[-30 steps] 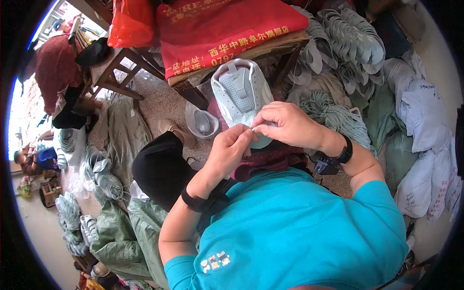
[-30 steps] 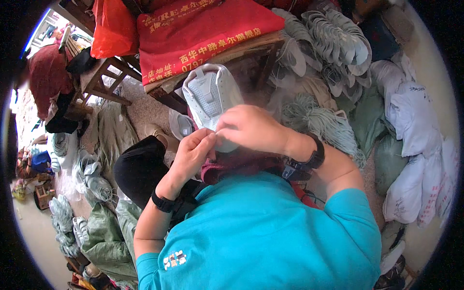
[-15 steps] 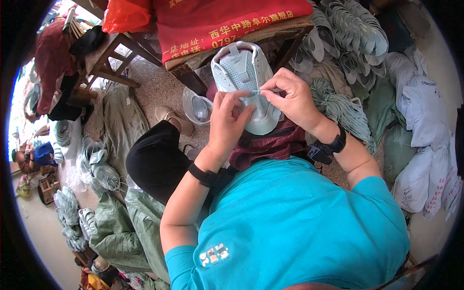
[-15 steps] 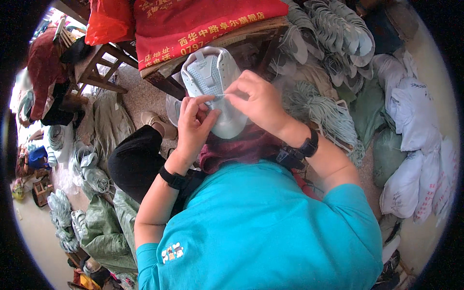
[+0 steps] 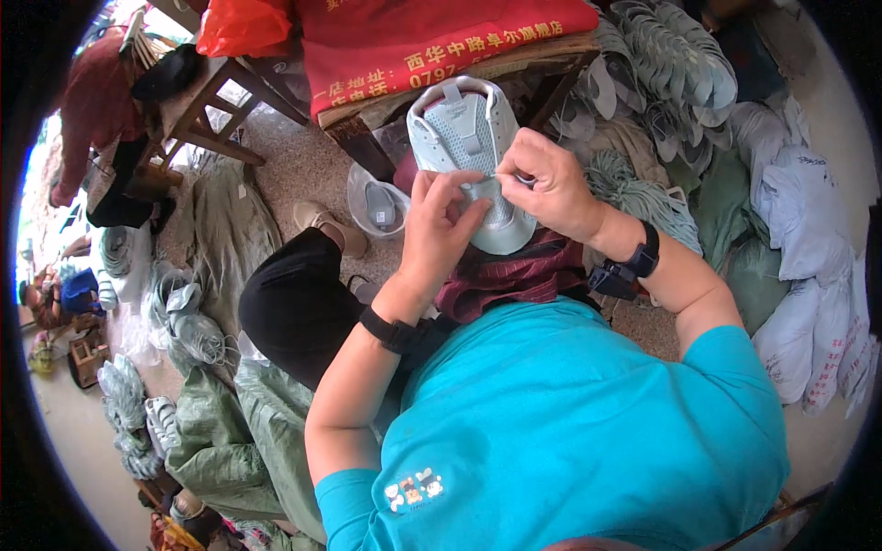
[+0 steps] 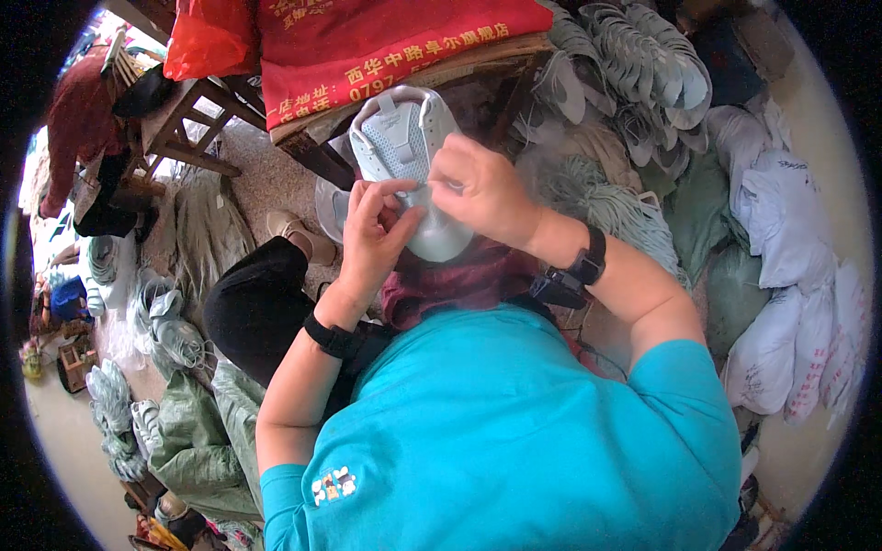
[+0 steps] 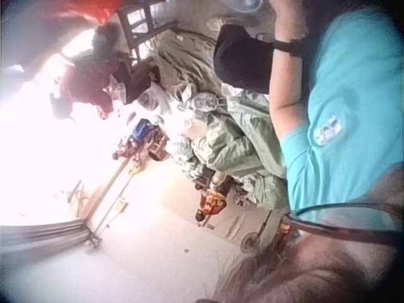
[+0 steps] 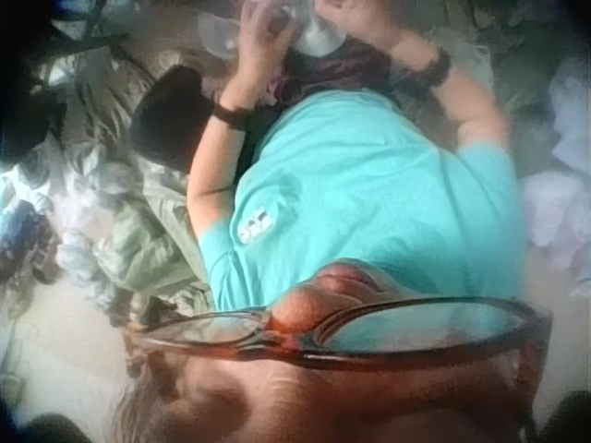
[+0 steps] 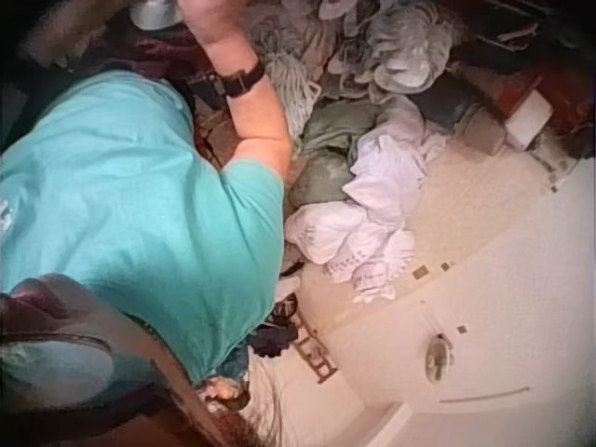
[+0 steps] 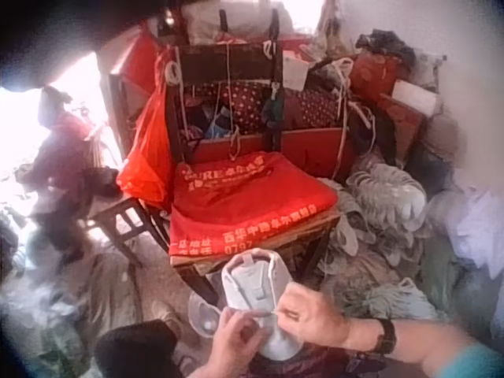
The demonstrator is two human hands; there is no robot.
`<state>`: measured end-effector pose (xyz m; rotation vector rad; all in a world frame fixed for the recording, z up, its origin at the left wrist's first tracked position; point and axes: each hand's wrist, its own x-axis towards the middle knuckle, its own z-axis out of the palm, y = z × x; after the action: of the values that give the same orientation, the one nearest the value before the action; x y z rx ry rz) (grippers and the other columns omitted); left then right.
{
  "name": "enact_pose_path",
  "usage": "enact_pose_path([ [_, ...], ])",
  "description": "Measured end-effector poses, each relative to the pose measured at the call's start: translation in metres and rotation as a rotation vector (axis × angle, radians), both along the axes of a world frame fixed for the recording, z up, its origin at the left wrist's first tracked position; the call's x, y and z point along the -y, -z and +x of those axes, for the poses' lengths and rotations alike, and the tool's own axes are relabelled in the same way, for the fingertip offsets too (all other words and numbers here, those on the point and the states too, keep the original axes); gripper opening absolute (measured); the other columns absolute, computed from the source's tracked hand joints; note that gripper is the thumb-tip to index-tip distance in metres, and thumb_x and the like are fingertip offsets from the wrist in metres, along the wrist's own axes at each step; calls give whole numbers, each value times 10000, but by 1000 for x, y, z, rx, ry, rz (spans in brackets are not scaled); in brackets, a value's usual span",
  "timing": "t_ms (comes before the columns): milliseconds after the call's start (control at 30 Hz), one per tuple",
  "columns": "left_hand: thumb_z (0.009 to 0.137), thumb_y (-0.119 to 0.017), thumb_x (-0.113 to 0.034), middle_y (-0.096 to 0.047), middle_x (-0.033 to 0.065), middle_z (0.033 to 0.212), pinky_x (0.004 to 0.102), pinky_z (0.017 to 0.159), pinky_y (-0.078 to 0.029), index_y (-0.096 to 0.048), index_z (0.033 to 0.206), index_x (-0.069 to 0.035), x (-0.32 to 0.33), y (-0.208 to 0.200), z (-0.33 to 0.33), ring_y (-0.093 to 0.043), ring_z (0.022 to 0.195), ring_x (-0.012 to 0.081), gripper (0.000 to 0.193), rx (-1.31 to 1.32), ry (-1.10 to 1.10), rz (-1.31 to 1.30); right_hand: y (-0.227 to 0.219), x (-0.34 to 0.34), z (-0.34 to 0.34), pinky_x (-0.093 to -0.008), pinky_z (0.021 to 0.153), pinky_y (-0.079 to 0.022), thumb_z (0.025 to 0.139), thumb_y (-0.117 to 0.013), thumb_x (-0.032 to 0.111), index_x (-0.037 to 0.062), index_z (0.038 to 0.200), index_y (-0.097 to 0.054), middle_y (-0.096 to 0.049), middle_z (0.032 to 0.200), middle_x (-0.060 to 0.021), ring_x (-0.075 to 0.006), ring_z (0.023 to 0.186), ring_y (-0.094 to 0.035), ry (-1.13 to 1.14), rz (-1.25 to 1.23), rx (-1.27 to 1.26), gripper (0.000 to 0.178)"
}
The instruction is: The person sits on the floor in a workshop environment and laces a light-colored sneaker. They pull the laces through the eyelets, tighten them, and adjust the fit by hand. The person handles a single shoe throughout the clip, working on the lacing system.
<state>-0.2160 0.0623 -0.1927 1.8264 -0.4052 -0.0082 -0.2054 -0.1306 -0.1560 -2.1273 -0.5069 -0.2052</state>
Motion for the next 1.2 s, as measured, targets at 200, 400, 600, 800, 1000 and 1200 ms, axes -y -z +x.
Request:
enact_pose_path([
  [200,802,-736,-54,-377,-14,892,190,592,-351,-645,1105,-101,-1,0,-1,-383,678,63,320,-44,-9,-26,4,-2,10,-204,655,-427,872,-658,61,16,833,-608,-566,822,31,-13,773,-497,-13,356,-488,78],
  [400,790,-737,-43,-365,-18,898,188,595,-350,-625,1098,-96,1,0,-3,-374,672,62,332,-74,-17,-13,11,1,3,-212,644,-421,864,-653,45,32,875,-630,-536,837,14,-42,755,-519,2,187,-195,28],
  [600,773,-751,-50,-390,15,899,226,579,-396,-591,1098,-79,3,4,-4,-409,643,85,364,-88,-62,-56,-14,5,0,-303,659,-472,813,-646,11,9,863,-601,-547,866,-74,-178,753,-587,-31,-188,-41,68],
  [800,771,-749,-43,-390,22,912,218,585,-400,-589,1090,-80,3,0,-3,-415,648,85,359,-93,-42,-60,-15,-3,4,-320,689,-486,789,-655,17,3,869,-605,-579,872,-106,-224,776,-603,31,-132,-94,96],
  [1000,763,-753,-38,-389,20,925,213,589,-404,-594,1080,-91,3,4,-3,-415,664,84,358,-113,-39,-85,-3,0,7,-281,665,-476,799,-689,54,2,845,-630,-606,790,-73,-138,756,-595,-18,-8,-282,92],
  [1200,753,-758,-32,-386,20,931,215,606,-411,-604,1059,-99,1,4,-1,-413,717,89,348,-176,-23,-118,-4,0,12,-263,653,-460,802,-703,71,0,862,-631,-596,785,-50,-98,731,-559,-85,-41,-297,118],
])
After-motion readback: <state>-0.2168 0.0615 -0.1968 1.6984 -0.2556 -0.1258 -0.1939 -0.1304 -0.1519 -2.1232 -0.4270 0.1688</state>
